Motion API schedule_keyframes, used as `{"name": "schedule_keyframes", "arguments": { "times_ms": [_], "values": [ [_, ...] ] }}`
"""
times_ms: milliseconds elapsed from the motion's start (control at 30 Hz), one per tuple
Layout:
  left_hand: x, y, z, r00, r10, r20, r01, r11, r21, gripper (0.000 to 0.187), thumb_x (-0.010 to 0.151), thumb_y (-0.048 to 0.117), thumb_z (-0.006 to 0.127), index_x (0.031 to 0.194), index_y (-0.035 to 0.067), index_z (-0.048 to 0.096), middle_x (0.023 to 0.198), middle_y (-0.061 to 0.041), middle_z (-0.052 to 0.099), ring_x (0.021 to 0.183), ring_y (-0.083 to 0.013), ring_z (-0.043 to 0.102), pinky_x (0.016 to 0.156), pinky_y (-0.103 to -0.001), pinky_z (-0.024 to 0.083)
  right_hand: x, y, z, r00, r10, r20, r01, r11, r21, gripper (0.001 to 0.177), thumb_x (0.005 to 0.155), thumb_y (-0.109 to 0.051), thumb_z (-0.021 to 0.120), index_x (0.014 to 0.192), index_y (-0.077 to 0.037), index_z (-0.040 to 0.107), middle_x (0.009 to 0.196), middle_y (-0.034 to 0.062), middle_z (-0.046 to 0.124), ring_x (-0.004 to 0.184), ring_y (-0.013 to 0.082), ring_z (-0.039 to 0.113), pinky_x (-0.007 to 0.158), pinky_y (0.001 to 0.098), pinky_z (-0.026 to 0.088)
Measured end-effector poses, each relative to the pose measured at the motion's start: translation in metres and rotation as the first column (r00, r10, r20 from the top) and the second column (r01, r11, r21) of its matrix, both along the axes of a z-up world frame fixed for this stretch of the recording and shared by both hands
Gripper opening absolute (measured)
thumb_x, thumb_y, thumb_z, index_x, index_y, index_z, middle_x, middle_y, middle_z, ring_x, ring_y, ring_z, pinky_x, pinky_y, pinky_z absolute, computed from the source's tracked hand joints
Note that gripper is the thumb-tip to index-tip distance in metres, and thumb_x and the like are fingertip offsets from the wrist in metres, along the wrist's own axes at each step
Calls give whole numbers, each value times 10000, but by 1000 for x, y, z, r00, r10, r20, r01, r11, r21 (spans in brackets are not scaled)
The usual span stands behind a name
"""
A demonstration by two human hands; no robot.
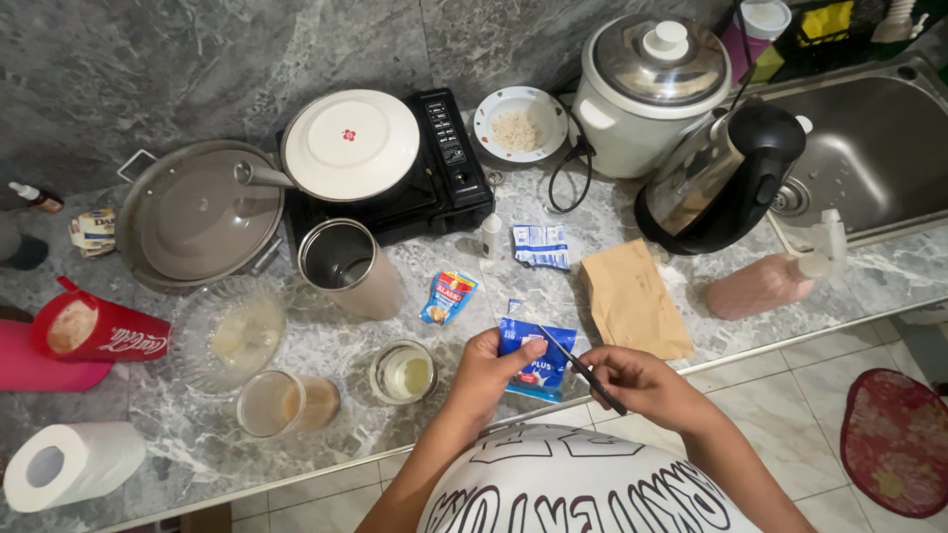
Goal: The person scoops powder from a glass jar into a red cup, opens several drink sachets and pours their contents into cups, pours hot water from an electric kettle, stirs the drinks, rinses a glass at the sink, and stirs the jar's contents again.
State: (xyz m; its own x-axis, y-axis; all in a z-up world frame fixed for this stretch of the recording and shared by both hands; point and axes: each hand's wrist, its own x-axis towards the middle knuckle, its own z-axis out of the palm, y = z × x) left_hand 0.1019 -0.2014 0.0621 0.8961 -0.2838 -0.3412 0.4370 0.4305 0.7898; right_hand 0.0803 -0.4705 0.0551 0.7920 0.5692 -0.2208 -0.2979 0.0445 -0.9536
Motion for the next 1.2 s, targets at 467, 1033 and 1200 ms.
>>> {"name": "schedule_keyframes", "arguments": {
  "times_ms": [467,1033,1200],
  "values": [
    [-5,-1,-19,958,-32,287,-12,988,152,373,824,157,876,1097,28,656,918,-28,744,753,-79,675,668,-245,573,3,4,-1,1000,13,2,-13,999,-40,398,922,16,633,1318,8,596,775,-21,519,714,85,506,661,242,434],
    [-25,9,2,897,59,439,-164,964,207,795,673,84,948,1271,41,425,1083,-53,659,940,-104,669,808,-281,592,30,49,10,916,61,397,347,380,-858,472,854,-313,765,1229,-68,617,920,103,726,874,251,686,766,370,548],
    [-55,24,11,900,134,415,-309,867,390,781,670,105,946,1249,22,428,1033,-66,682,890,-130,701,788,-286,612,31,70,4,738,431,519,464,234,-854,620,785,-413,752,1270,-57,601,1058,130,744,974,357,664,762,460,572]
  ]
}}
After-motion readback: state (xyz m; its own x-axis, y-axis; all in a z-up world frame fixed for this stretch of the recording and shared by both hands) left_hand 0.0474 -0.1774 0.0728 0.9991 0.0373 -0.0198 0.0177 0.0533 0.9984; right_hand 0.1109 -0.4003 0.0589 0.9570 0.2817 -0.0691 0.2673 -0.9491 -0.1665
